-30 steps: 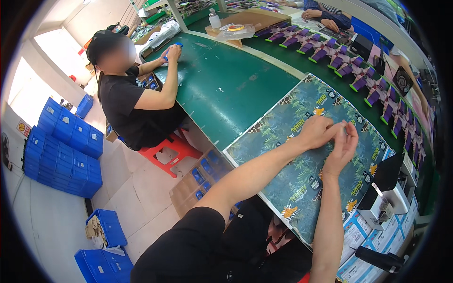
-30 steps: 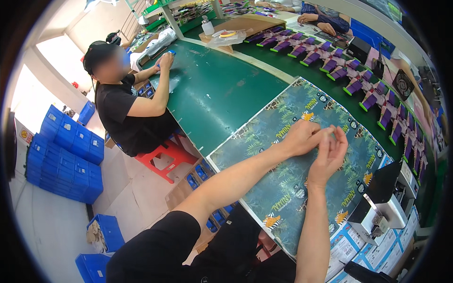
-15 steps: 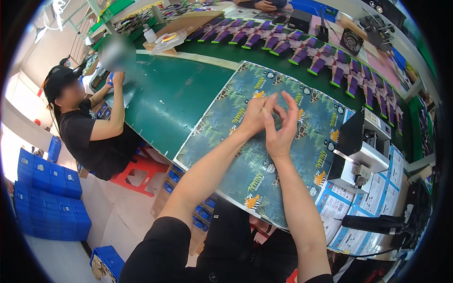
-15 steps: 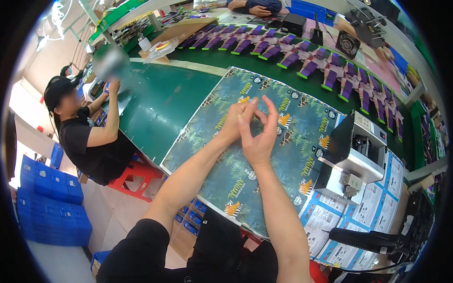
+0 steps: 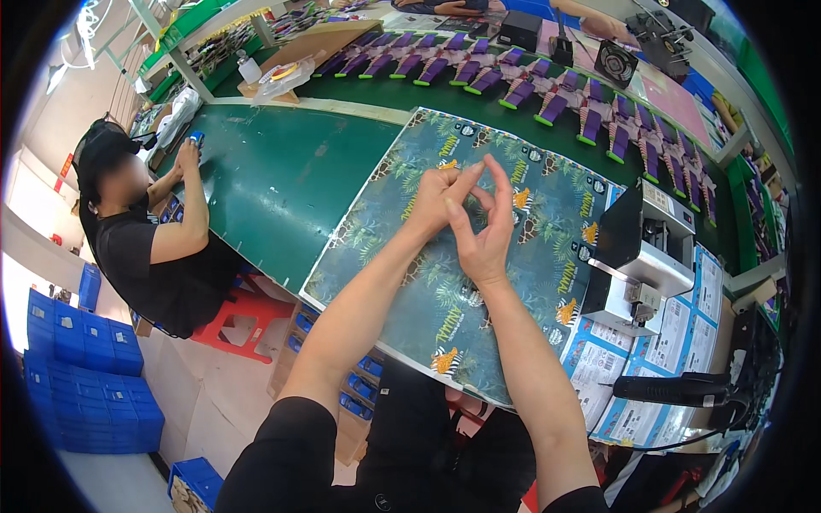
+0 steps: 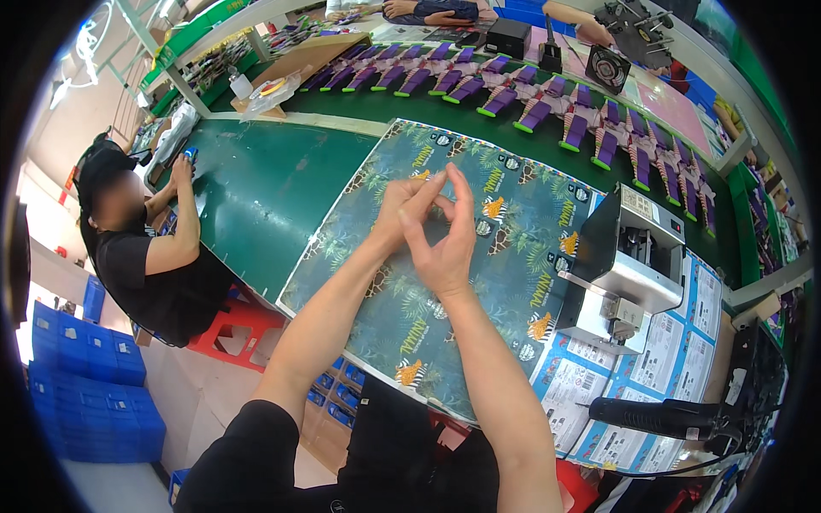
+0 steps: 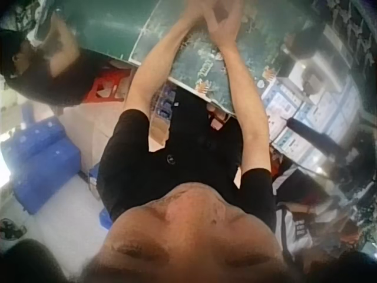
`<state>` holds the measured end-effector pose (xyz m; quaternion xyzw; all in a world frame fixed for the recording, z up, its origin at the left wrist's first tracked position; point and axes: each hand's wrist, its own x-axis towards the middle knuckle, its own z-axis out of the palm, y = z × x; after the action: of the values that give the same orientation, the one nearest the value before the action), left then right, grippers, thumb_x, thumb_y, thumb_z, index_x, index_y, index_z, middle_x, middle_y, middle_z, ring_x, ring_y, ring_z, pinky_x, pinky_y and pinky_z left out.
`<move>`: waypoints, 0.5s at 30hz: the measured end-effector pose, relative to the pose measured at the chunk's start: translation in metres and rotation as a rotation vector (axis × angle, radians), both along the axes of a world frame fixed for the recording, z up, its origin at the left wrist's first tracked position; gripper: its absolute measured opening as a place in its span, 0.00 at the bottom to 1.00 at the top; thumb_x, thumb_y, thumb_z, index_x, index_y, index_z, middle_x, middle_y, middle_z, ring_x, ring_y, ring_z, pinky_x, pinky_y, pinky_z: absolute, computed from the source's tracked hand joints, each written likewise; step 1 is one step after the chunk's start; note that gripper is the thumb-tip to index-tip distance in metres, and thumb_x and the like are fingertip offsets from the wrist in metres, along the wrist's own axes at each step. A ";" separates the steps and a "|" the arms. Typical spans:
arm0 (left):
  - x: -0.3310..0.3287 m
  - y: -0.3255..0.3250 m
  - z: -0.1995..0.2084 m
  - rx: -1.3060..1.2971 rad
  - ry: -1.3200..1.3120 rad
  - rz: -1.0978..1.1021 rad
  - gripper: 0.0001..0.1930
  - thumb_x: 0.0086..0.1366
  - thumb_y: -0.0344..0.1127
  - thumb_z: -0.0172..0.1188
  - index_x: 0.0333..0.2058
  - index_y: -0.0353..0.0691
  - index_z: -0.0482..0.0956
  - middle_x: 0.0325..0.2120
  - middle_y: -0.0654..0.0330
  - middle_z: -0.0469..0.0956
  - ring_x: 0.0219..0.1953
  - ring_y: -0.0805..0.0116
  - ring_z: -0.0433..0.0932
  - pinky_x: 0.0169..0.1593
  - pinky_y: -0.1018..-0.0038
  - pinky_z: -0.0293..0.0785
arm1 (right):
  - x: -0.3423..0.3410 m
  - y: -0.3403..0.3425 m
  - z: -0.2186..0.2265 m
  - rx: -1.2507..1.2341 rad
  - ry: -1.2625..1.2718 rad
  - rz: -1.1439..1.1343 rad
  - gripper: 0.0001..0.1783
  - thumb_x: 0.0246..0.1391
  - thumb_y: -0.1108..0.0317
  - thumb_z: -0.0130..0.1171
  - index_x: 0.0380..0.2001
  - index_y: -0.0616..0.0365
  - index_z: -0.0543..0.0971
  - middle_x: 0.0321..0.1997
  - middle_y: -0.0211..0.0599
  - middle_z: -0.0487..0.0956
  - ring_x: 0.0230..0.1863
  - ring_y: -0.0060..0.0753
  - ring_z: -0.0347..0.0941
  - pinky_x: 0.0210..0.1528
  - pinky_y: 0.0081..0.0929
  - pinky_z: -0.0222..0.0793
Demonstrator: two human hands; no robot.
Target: The person assembles toy cars by fitting car bodies, chassis, and wheels together by hand, securing them with an electric screwdriver, and placing the finished cars onto the conveyor table.
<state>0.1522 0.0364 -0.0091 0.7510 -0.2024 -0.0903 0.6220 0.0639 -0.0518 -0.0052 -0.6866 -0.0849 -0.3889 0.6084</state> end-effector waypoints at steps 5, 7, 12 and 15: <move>-0.004 -0.008 -0.007 -0.025 -0.103 -0.009 0.23 0.68 0.47 0.58 0.22 0.33 0.81 0.21 0.63 0.81 0.23 0.81 0.71 0.26 0.78 0.65 | 0.002 -0.004 -0.006 0.130 0.113 0.084 0.37 0.56 0.64 0.63 0.64 0.66 0.60 0.62 0.44 0.69 0.50 0.32 0.75 0.57 0.31 0.68; -0.007 -0.009 -0.006 -0.056 -0.099 -0.001 0.22 0.68 0.47 0.58 0.22 0.33 0.81 0.22 0.63 0.82 0.24 0.80 0.73 0.28 0.77 0.67 | 0.002 -0.003 -0.003 0.125 0.108 0.056 0.35 0.57 0.65 0.62 0.64 0.65 0.61 0.58 0.43 0.72 0.48 0.30 0.75 0.56 0.30 0.68; -0.014 -0.010 0.000 -0.113 -0.104 -0.004 0.25 0.71 0.48 0.54 0.20 0.32 0.76 0.21 0.57 0.82 0.25 0.75 0.78 0.29 0.76 0.73 | 0.005 -0.003 -0.006 0.128 0.131 0.070 0.34 0.57 0.65 0.62 0.63 0.65 0.62 0.57 0.43 0.72 0.48 0.31 0.75 0.56 0.30 0.68; -0.021 -0.010 0.008 -0.147 -0.083 -0.008 0.27 0.70 0.51 0.54 0.21 0.32 0.75 0.21 0.56 0.81 0.26 0.74 0.79 0.31 0.75 0.74 | 0.003 -0.004 -0.006 0.097 0.141 0.053 0.35 0.56 0.65 0.63 0.63 0.65 0.62 0.58 0.43 0.72 0.50 0.32 0.75 0.57 0.31 0.67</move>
<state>0.1315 0.0263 -0.0007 0.7055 -0.2372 -0.0467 0.6662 0.0665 -0.0561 -0.0107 -0.6795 -0.0409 -0.3270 0.6555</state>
